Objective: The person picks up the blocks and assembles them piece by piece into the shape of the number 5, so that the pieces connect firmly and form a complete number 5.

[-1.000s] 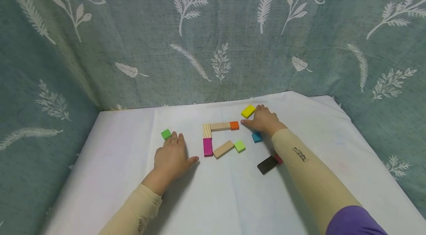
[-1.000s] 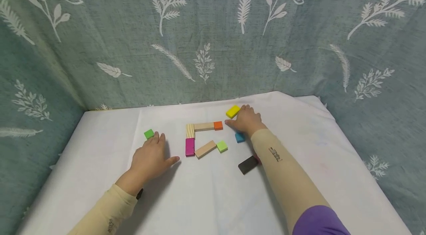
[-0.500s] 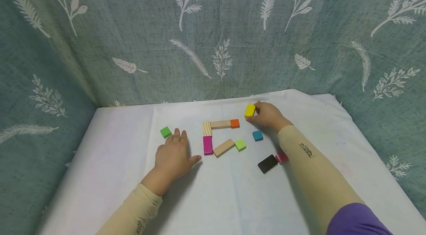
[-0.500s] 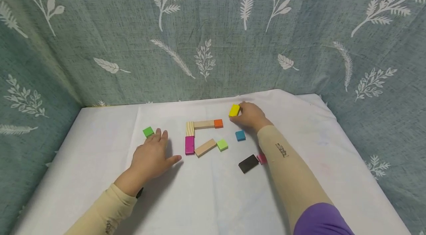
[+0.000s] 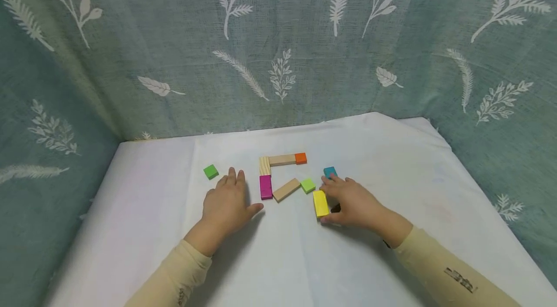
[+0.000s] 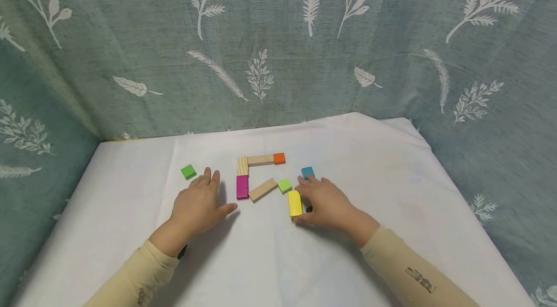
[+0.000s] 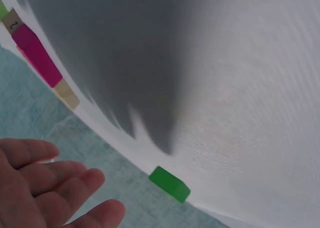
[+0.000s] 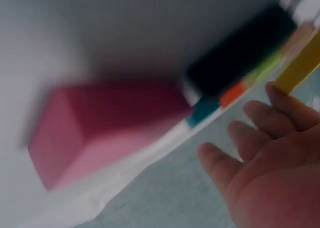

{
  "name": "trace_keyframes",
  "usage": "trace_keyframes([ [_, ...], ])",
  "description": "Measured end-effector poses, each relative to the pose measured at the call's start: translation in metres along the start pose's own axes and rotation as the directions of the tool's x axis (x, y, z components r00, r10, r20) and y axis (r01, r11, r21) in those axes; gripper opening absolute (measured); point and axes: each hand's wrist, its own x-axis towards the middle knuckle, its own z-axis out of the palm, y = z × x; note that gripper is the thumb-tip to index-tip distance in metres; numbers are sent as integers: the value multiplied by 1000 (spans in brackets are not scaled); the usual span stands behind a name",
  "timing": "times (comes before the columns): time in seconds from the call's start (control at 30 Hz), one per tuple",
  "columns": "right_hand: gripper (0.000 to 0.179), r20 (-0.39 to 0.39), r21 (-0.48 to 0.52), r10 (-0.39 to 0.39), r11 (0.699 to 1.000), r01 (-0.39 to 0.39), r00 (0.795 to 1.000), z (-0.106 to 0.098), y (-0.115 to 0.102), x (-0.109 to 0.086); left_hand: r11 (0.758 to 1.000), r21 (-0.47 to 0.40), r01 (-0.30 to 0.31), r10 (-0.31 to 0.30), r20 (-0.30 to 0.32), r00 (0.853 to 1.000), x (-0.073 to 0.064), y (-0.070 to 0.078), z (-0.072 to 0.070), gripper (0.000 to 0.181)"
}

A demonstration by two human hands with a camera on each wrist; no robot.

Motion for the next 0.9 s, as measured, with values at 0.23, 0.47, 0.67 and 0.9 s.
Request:
trace_keyframes([
  [0.23, 88, 47, -160, 55, 986, -47, 997, 17, -19, -6, 1000, 1, -3, 3, -14, 1000, -3, 1, 1, 101],
  [0.47, 84, -20, -206, 91, 974, -93, 996, 19, -20, -6, 1000, 2, -6, 7, -23, 1000, -4, 3, 6, 101],
  [0.67, 76, -17, -216, 77, 973, -78, 997, 21, -20, -3, 1000, 12, -17, 17, -30, 999, -4, 2, 11, 101],
  [0.9, 72, -26, -234, 82, 968, -85, 996, 21, -19, 3, 1000, 21, -16, 16, -25, 1000, -4, 2, 11, 100],
])
